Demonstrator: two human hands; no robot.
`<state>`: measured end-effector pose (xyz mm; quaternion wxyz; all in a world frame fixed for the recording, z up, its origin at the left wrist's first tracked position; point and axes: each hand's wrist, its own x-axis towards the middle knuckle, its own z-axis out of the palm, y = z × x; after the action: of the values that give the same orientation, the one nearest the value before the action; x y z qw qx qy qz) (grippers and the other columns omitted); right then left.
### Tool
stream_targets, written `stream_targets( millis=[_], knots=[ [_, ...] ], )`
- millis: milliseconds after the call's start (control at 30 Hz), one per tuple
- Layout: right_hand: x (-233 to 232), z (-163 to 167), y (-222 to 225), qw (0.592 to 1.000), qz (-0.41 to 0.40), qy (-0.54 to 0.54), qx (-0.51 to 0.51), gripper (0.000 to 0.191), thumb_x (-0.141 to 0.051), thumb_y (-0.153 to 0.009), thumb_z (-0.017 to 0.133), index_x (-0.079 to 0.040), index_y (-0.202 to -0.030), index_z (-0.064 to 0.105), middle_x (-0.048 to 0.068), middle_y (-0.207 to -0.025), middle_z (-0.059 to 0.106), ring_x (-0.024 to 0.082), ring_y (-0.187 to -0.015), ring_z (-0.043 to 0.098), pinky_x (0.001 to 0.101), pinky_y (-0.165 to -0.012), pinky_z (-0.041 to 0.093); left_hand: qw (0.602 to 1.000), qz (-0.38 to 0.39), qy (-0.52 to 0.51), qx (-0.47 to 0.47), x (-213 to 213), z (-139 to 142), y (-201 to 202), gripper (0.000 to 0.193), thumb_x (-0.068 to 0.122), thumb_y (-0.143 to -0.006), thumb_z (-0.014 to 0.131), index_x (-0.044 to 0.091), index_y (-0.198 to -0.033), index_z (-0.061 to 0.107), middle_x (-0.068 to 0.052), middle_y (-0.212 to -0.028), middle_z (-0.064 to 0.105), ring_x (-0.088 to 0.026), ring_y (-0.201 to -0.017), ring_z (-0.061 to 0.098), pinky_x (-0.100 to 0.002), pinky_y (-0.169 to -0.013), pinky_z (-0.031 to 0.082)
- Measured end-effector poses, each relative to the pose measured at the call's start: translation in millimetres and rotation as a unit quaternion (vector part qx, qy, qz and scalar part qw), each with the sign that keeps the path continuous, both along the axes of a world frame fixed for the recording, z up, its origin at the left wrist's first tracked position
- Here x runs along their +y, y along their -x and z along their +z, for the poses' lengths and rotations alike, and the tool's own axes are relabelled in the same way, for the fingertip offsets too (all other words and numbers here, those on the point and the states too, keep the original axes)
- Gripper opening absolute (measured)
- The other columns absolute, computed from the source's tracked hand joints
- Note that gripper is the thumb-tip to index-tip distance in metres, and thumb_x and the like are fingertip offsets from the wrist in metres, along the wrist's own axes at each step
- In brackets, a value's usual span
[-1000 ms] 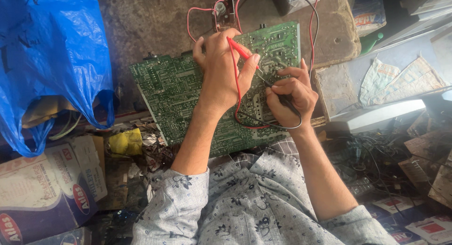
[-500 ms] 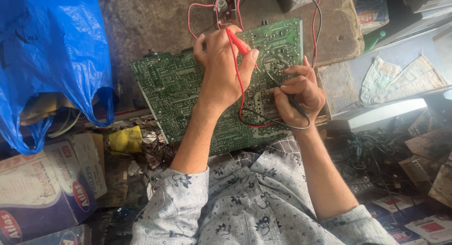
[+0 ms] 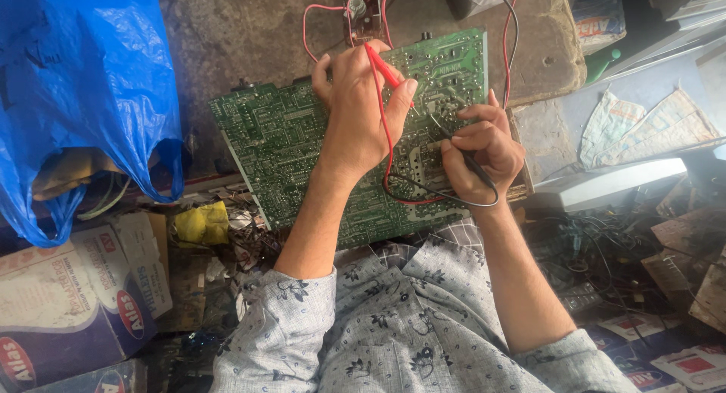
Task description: The person uses multimeter probes to test points on a green circuit board. They repeatedly touch different pads and components with the red and black probes while the board rests on a cluttered workbench.
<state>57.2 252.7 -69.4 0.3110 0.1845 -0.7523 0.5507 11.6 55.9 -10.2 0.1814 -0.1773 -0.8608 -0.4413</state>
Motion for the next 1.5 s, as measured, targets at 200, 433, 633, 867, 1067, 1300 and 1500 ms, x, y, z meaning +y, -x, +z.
stream_targets(
  millis=[200, 433, 633, 867, 1067, 1300, 1500],
  knots=[
    [0.6, 0.6, 0.6, 1.0, 0.0, -0.007, 0.006, 0.019, 0.005, -0.079, 0.074, -0.006, -0.081, 0.059, 0.005, -0.083, 0.066, 0.027, -0.111, 0.068, 0.0604, -0.13, 0.035, 1.0, 0.002, 0.002, 0.019, 0.3, -0.3, -0.1, 0.023, 0.026, -0.1, 0.069, 0.004, -0.106, 0.066, -0.011, -0.125, 0.061, -0.028, -0.131, 0.049, -0.058, -0.121, 0.01],
    [0.7, -0.8, 1.1, 1.0, 0.004, -0.004, 0.007, 0.019, 0.006, -0.079, 0.074, -0.005, -0.081, 0.059, 0.006, -0.083, 0.066, 0.028, -0.112, 0.068, 0.0604, -0.13, 0.033, 1.0, -0.001, 0.012, 0.025, 0.3, -0.6, 0.7, 0.021, 0.025, -0.101, 0.069, 0.005, -0.101, 0.067, -0.012, -0.128, 0.06, -0.028, -0.131, 0.049, -0.058, -0.121, 0.011],
    [1.4, -1.5, 1.3, 1.0, 0.004, -0.009, 0.009, 0.019, 0.006, -0.078, 0.074, -0.005, -0.081, 0.059, 0.006, -0.082, 0.066, 0.027, -0.11, 0.068, 0.0606, -0.13, 0.033, 0.998, -0.004, 0.034, 0.048, 0.6, 1.0, -2.1, 0.02, 0.025, -0.098, 0.071, 0.006, -0.092, 0.07, -0.013, -0.129, 0.06, -0.028, -0.129, 0.049, -0.057, -0.118, 0.012],
    [1.0, -1.1, 1.4, 1.0, 0.003, -0.009, 0.006, 0.019, 0.007, -0.079, 0.074, -0.005, -0.081, 0.059, 0.006, -0.083, 0.066, 0.027, -0.11, 0.067, 0.0603, -0.129, 0.033, 0.999, -0.004, 0.013, 0.032, 1.0, 0.4, -0.7, 0.023, 0.025, -0.101, 0.069, 0.003, -0.107, 0.066, -0.008, -0.117, 0.063, -0.026, -0.127, 0.051, -0.056, -0.12, 0.013],
    [0.0, -0.5, 1.2, 1.0, 0.006, -0.007, 0.009, 0.018, 0.007, -0.079, 0.074, -0.004, -0.081, 0.059, 0.007, -0.083, 0.066, 0.027, -0.11, 0.067, 0.0612, -0.13, 0.033, 1.0, 0.003, -0.007, 0.026, 0.4, -0.4, 0.2, 0.038, 0.026, -0.102, 0.068, -0.001, -0.125, 0.057, -0.003, -0.106, 0.066, -0.024, -0.126, 0.051, -0.056, -0.12, 0.014],
    [-0.3, 0.1, 1.2, 1.0, 0.005, -0.008, 0.006, 0.018, 0.007, -0.079, 0.073, -0.004, -0.081, 0.06, 0.006, -0.083, 0.066, 0.027, -0.109, 0.068, 0.0577, -0.126, 0.033, 0.999, -0.002, 0.007, 0.034, 0.4, 2.1, -0.4, 0.027, 0.022, -0.098, 0.069, 0.004, -0.115, 0.058, -0.008, -0.11, 0.067, -0.026, -0.125, 0.05, -0.056, -0.117, 0.011],
    [-1.4, -0.1, 1.3, 1.0, -0.005, -0.017, 0.006, 0.019, 0.007, -0.079, 0.075, -0.005, -0.081, 0.06, 0.006, -0.083, 0.067, 0.027, -0.109, 0.068, 0.0596, -0.129, 0.035, 1.0, -0.009, -0.004, 0.005, -0.6, 1.7, -0.7, 0.044, 0.021, -0.1, 0.069, -0.002, -0.133, 0.05, 0.0, -0.107, 0.07, -0.023, -0.129, 0.05, -0.057, -0.122, 0.008]
  ],
)
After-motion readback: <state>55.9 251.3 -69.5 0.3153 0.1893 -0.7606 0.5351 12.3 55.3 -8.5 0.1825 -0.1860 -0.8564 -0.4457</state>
